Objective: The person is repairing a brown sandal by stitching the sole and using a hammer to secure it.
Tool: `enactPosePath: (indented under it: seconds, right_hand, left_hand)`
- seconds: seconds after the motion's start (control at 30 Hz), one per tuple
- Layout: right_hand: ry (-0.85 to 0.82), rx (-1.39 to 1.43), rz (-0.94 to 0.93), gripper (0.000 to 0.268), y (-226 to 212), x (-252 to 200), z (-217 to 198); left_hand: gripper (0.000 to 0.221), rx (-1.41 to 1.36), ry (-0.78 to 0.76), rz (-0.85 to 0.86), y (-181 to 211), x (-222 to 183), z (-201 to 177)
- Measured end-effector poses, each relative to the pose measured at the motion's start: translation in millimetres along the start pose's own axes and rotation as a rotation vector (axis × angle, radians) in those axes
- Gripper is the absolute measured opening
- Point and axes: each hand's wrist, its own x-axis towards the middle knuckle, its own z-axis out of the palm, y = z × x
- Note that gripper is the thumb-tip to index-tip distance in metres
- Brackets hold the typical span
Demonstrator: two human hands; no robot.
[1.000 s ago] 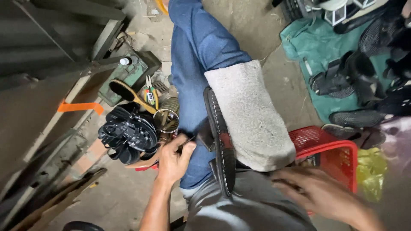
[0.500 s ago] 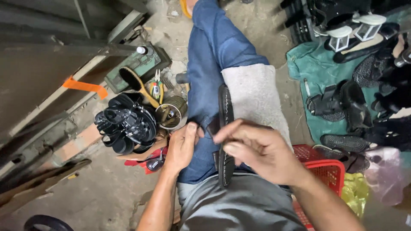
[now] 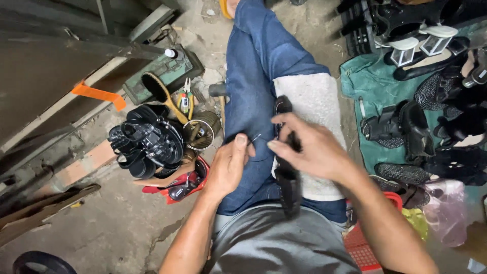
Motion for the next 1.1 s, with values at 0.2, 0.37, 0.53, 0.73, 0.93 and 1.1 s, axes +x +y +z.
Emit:
enactPosePath:
  seconds: [0.2, 0.37, 0.53, 0.73, 0.93, 1.1]
  right_hand:
    - [0.011, 0.055, 0.095, 0.048, 18.1, -12.3, -6.2]
    - [0.216, -0.011, -0.044, 0.015, 29.7, -12.9, 12.8]
    - [0.304, 0.017, -0.061, 0.013, 29.8, -13.9, 19.0]
    - [0.250, 0.002, -0.040, 0.013, 29.0, -15.6, 15.9]
    - [0.174, -0.008, -0.104, 0.031, 16.8, -18.9, 7.9]
    - [0.280, -0.124, -0.174, 0.010, 23.2, -15.4, 18.1]
  left_hand:
    - [0.063, 0.091, -0.038, 0.067, 24.6, 15.2, 10.3]
    - [0.067, 0.136, -0.029, 0.043, 29.6, 13.8, 11.3]
    - [0.065, 0.207, -0.089, -0.020, 35.1, 10.3, 9.4]
    - [0.064, 0.228, -0.110, -0.055, 36.9, 8.8, 7.4]
    - [0.066, 0.191, -0.099, -0.075, 42.2, 10.5, 6.7]
    - [0.065, 0.208, -0.109, -0.080, 44.4, 9.1, 7.1]
